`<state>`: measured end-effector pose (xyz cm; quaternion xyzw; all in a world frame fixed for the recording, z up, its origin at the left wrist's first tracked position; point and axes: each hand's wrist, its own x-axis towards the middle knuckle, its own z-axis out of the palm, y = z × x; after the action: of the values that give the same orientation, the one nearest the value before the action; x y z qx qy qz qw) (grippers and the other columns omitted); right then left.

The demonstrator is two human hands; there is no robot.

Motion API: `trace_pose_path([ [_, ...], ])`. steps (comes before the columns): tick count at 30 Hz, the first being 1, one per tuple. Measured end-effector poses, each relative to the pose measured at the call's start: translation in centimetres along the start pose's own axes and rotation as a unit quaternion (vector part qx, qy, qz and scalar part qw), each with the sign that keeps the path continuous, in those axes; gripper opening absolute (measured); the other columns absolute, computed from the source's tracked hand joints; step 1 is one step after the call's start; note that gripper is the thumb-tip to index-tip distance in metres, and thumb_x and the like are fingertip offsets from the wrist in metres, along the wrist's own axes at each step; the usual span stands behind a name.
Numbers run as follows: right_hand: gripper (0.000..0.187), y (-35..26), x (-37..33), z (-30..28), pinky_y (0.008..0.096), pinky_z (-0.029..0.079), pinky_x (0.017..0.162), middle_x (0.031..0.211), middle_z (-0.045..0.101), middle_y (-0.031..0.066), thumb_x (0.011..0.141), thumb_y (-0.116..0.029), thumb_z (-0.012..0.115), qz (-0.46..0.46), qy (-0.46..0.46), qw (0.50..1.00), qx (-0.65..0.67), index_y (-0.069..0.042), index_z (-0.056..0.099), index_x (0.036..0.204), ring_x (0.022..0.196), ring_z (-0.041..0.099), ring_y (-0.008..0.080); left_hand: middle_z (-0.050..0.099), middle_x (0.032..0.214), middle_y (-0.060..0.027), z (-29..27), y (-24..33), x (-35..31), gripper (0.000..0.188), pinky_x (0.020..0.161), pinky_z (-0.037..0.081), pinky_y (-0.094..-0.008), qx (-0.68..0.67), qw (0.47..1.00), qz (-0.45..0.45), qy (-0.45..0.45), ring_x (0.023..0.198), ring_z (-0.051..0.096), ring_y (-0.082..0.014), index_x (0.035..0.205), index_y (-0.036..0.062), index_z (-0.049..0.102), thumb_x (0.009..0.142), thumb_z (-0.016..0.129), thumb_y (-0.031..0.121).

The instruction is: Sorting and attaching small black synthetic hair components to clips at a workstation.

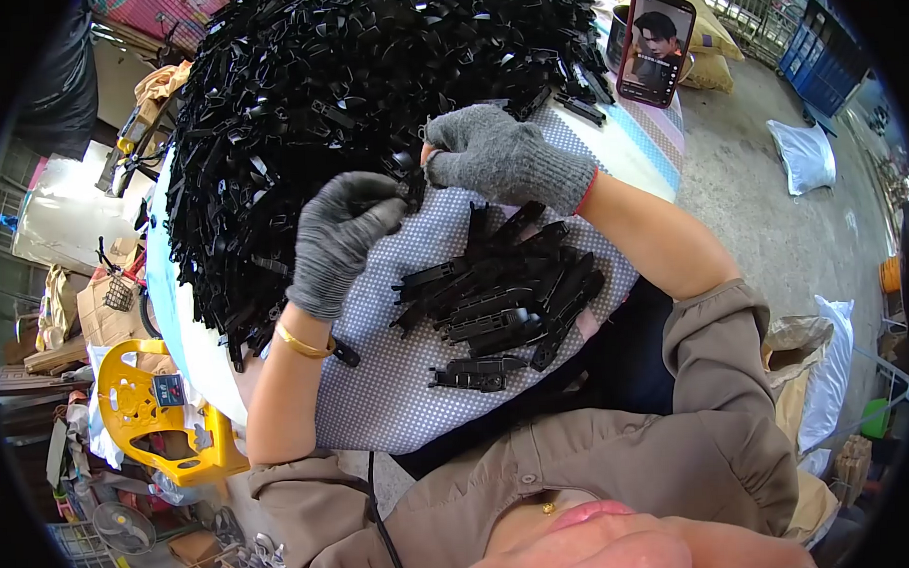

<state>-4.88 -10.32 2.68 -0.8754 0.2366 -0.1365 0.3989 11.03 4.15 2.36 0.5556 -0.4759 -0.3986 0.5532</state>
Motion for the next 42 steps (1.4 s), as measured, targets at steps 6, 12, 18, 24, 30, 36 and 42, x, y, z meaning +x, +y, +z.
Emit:
trace_pose_path([
  [6, 0.032, 0.7, 0.3, -0.2, 0.0368, 0.047, 0.07, 0.079, 0.061, 0.0109, 0.077, -0.035, 0.06, -0.009, 0.042, 0.999, -0.008, -0.006, 0.064, 0.09, 0.075, 0.06, 0.0222, 0.063, 0.084, -0.0068, 1.3, 0.1, -0.8, 0.018, 0.07, 0.053, -0.0297, 0.45, 0.886, 0.108, -0.035, 0.073, 0.063, -0.021, 0.088, 0.0101, 0.068, 0.071, 0.07, 0.006],
  [12, 0.033, 0.4, 0.0, -0.4, 0.0361, 0.047, 0.071, 0.08, 0.062, 0.0094, 0.079, -0.036, 0.059, -0.003, 0.044, 0.999, 0.003, -0.007, 0.064, 0.091, 0.076, 0.06, 0.0212, 0.058, 0.101, -0.0068, 2.1, 0.8, -1.6, 0.036, 0.072, 0.051, -0.0337, 0.758, 0.647, 0.008, -0.09, 0.089, 0.059, -0.0231, 0.117, 0.0173, 0.055, 0.081, 0.057, 0.018],
  [18, 0.025, 0.6, 0.5, -0.2, 0.0315, 0.048, 0.065, 0.077, 0.062, 0.0058, 0.082, -0.028, 0.059, 0.031, 0.009, 0.994, 0.101, -0.005, 0.064, 0.089, 0.071, 0.058, 0.0143, 0.062, 0.087, -0.0081, 1.3, 0.5, -1.2, 0.03, 0.067, 0.051, -0.0283, 0.614, 0.782, 0.104, -0.016, 0.076, 0.061, -0.0189, 0.116, 0.0072, 0.054, 0.087, 0.051, 0.015],
  [24, 0.022, 0.3, -0.2, -0.6, 0.0231, 0.044, 0.051, 0.067, 0.057, 0.0034, 0.084, -0.021, 0.06, 0.082, -0.015, 0.926, 0.368, 0.0, 0.064, 0.09, 0.056, 0.052, 0.0098, 0.059, 0.082, -0.0005, 1.3, 1.6, -1.1, 0.028, 0.061, 0.045, -0.0198, 0.095, 0.994, -0.059, -0.017, 0.066, 0.053, -0.0057, 0.112, -0.0016, 0.056, 0.09, 0.052, 0.015],
  [30, 0.024, -0.5, -0.5, -0.4, 0.0237, 0.045, 0.051, 0.061, 0.057, 0.0044, 0.083, -0.022, 0.06, 0.072, -0.012, 0.955, 0.287, 0.0, 0.064, 0.09, 0.052, 0.052, 0.01, 0.059, 0.08, 0.0, 1.3, 1.4, -1.2, 0.027, 0.058, 0.045, -0.0177, 0.092, 0.994, -0.055, -0.001, 0.065, 0.052, -0.0041, 0.112, 0.0002, 0.057, 0.09, 0.054, 0.016],
  [36, 0.024, -1.4, -0.8, -0.4, 0.0234, 0.045, 0.051, 0.062, 0.058, 0.0042, 0.082, -0.022, 0.062, 0.104, -0.012, 0.959, 0.263, 0.0, 0.064, 0.09, 0.053, 0.053, 0.0098, 0.056, 0.071, 0.0021, 0.9, 1.2, -0.8, 0.025, 0.053, 0.042, -0.0176, 0.105, 0.992, -0.069, -0.013, 0.06, 0.05, -0.0033, 0.109, 0.0014, 0.059, 0.09, 0.055, 0.017],
  [42, 0.023, -0.6, -0.5, 0.1, 0.0241, 0.048, 0.053, 0.067, 0.058, 0.0032, 0.08, -0.019, 0.064, 0.067, -0.035, 0.958, 0.278, 0.001, 0.064, 0.091, 0.056, 0.056, 0.01, 0.052, 0.065, 0.004, 0.4, 1.8, -0.8, 0.021, 0.05, 0.039, -0.0164, 0.06, 0.99, -0.13, -0.018, 0.057, 0.046, -0.0021, 0.104, 0.0024, 0.061, 0.09, 0.054, 0.017],
])
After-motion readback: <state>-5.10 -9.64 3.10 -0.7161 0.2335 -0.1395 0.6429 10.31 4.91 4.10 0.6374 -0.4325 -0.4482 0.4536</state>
